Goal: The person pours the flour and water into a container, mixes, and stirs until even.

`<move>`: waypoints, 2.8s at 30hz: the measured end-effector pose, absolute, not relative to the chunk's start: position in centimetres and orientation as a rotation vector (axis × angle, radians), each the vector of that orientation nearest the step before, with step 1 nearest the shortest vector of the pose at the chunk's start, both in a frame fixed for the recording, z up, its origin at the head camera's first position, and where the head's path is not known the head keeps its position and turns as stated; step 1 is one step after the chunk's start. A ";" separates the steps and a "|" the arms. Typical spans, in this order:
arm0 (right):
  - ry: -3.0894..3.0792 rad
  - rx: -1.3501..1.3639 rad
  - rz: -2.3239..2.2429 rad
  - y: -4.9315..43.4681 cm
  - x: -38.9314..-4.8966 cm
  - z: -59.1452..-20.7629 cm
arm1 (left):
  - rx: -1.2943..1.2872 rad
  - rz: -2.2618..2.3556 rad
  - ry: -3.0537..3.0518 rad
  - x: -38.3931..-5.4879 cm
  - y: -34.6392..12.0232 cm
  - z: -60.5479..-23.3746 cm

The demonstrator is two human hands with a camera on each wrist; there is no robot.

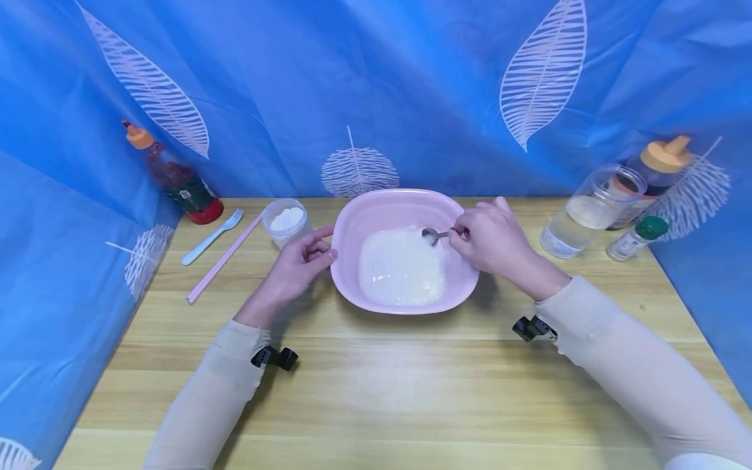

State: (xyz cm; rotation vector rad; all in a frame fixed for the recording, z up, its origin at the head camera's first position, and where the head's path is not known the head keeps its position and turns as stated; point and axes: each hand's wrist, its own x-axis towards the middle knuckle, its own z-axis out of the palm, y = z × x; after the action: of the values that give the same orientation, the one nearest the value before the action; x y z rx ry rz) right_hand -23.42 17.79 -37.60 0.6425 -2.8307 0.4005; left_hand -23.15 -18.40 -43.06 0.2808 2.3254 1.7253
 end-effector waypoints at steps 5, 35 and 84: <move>-2.829 0.580 0.451 17.3 -23.7 -38.0 | 0.300 1.754 2.288 -23.2 -18.4 -43.2; -2.738 1.065 0.714 16.6 -24.8 -38.9 | 0.290 1.760 2.305 -23.1 -18.4 -43.0; -2.736 1.147 0.379 21.1 -22.0 -35.6 | 0.292 1.756 2.302 -23.1 -18.4 -43.0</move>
State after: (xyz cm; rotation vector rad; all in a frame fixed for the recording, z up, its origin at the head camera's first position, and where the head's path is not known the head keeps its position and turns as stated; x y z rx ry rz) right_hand -22.04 21.05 -35.63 1.1469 -2.7360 0.3790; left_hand -23.10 -18.43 -42.99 0.2925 2.3021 1.7563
